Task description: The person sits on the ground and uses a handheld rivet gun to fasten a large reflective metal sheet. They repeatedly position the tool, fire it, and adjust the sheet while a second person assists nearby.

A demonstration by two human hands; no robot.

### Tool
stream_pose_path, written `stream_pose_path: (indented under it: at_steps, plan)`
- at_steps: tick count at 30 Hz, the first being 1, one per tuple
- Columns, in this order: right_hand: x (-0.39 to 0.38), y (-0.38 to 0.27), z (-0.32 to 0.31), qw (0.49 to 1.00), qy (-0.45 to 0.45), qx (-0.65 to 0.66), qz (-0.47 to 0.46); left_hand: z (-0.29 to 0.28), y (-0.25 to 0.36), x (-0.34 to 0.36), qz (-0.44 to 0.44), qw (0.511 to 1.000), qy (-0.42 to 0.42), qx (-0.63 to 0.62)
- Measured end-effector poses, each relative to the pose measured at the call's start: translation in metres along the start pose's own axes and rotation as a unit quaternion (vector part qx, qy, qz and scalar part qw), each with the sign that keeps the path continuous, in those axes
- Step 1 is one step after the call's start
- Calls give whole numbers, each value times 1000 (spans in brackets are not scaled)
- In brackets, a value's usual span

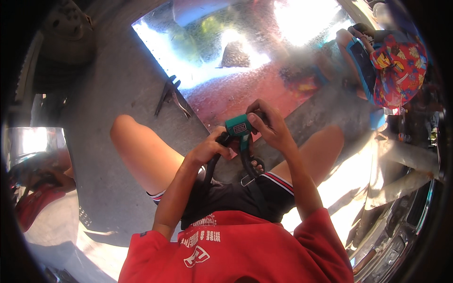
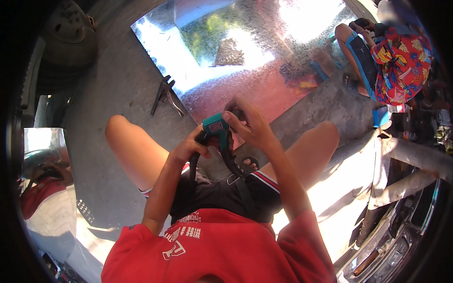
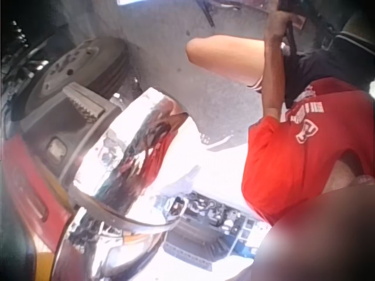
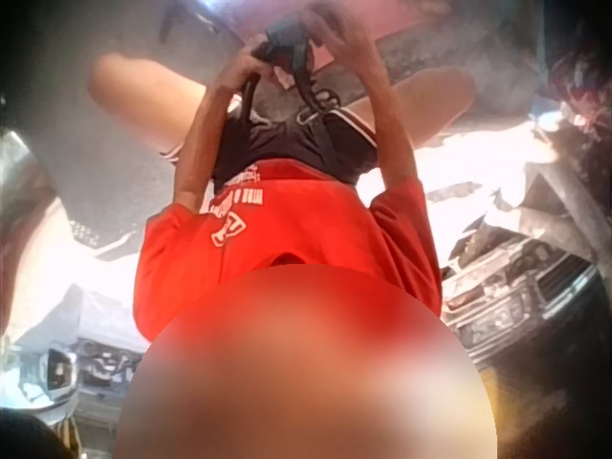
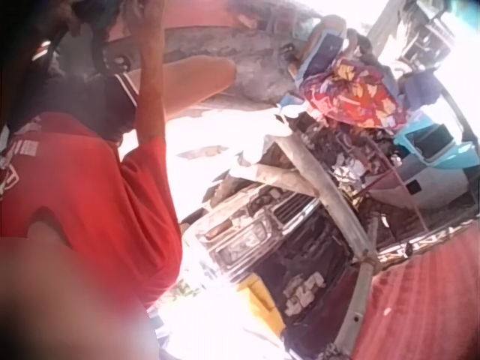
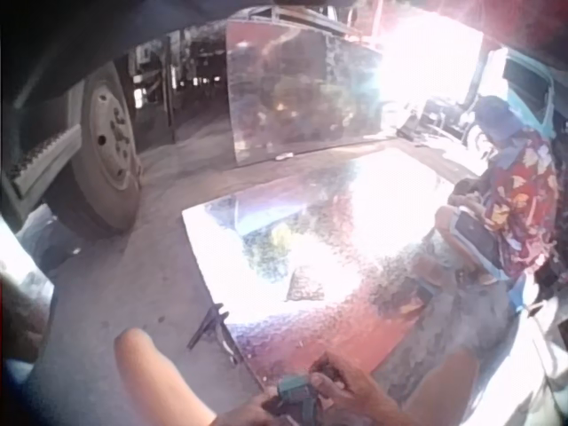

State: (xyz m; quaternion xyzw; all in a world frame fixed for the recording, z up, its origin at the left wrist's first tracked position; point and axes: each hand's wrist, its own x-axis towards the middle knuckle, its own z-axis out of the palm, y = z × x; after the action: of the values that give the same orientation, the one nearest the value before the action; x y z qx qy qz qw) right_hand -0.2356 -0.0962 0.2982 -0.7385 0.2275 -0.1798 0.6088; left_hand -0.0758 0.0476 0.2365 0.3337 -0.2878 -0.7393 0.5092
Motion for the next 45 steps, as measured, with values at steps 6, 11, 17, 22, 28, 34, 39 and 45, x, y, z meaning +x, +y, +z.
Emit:
stream_pose_path:
  at_steps: [6,11,17,22,28,34,39,45]
  plan:
    - [-2,0,-7,996,-22,-89,-3,6,3,-2,-21,1000,-11,-16]
    - [-1,13,-1,999,-12,27,36,8,-8,-6,-20,998,57,35]
    - [-7,26,3,993,-1,87,81,12,-23,-10,-43,985,152,75]
    - [-5,38,4,987,-4,132,96,16,-15,-9,3,983,165,76]
    - [-19,42,32,995,1,-98,31,15,0,0,160,956,245,-31]
    - [-35,26,71,940,14,-324,-110,11,-3,2,260,885,382,53]
    - [-32,30,99,949,-17,-302,91,17,-9,2,279,852,443,0]
    - [-27,36,96,937,108,-330,-46,18,1,11,299,871,390,33]
